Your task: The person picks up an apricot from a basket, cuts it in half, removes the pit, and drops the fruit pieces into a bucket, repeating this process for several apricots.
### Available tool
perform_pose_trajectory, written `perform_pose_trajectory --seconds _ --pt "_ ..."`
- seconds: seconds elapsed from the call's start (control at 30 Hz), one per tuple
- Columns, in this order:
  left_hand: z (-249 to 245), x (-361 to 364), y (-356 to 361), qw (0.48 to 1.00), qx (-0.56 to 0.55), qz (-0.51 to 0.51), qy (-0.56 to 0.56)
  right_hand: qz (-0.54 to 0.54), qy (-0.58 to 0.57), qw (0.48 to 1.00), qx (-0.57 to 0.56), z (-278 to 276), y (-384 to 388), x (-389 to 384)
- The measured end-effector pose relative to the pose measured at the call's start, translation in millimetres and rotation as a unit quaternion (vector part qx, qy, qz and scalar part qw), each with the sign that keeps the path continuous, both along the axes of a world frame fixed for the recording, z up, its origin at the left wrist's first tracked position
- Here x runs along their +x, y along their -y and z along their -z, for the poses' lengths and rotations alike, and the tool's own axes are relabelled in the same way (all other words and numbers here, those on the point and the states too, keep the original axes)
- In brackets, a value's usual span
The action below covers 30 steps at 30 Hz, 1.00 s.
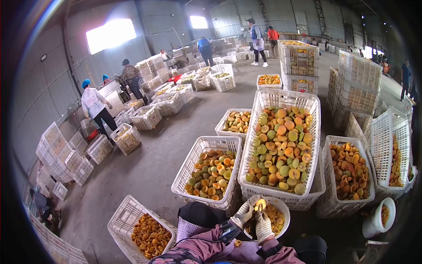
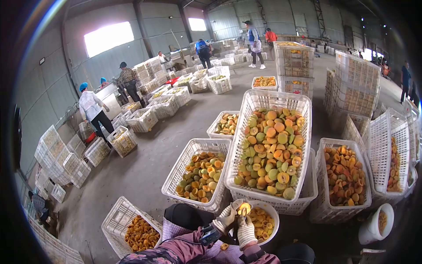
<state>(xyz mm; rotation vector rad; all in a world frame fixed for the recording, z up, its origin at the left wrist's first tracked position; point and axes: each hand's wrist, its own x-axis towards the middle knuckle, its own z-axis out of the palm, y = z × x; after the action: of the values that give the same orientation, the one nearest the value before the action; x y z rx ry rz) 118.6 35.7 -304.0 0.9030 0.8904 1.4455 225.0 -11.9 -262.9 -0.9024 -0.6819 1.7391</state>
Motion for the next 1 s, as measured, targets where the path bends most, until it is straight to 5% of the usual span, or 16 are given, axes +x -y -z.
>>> perform_pose_trajectory --seconds 0.2,0.37,0.47,0.6,0.77,1.0 --pt "-25 3 9 0.993 -0.002 0.079 0.083 -0.014 0.041 0.999 -0.019 6 -2 2" --pt "-15 -3 9 0.987 0.101 0.015 -0.124 -0.004 0.056 0.998 -0.027 12 -5 1" --pt "-17 -3 10 0.999 0.005 0.039 0.018 -0.007 0.059 0.997 -0.041 14 -6 0" --pt "-34 2 18 0.996 -0.001 0.028 -0.083 -0.009 0.052 0.998 -0.035 28 -7 1" --pt "-45 7 20 0.991 -0.092 0.04 0.085 -0.007 0.056 0.998 -0.023 27 -5 2" --pt "-46 12 18 0.984 -0.128 0.018 0.125 -0.02 0.092 0.995 -0.038 18 -4 3"
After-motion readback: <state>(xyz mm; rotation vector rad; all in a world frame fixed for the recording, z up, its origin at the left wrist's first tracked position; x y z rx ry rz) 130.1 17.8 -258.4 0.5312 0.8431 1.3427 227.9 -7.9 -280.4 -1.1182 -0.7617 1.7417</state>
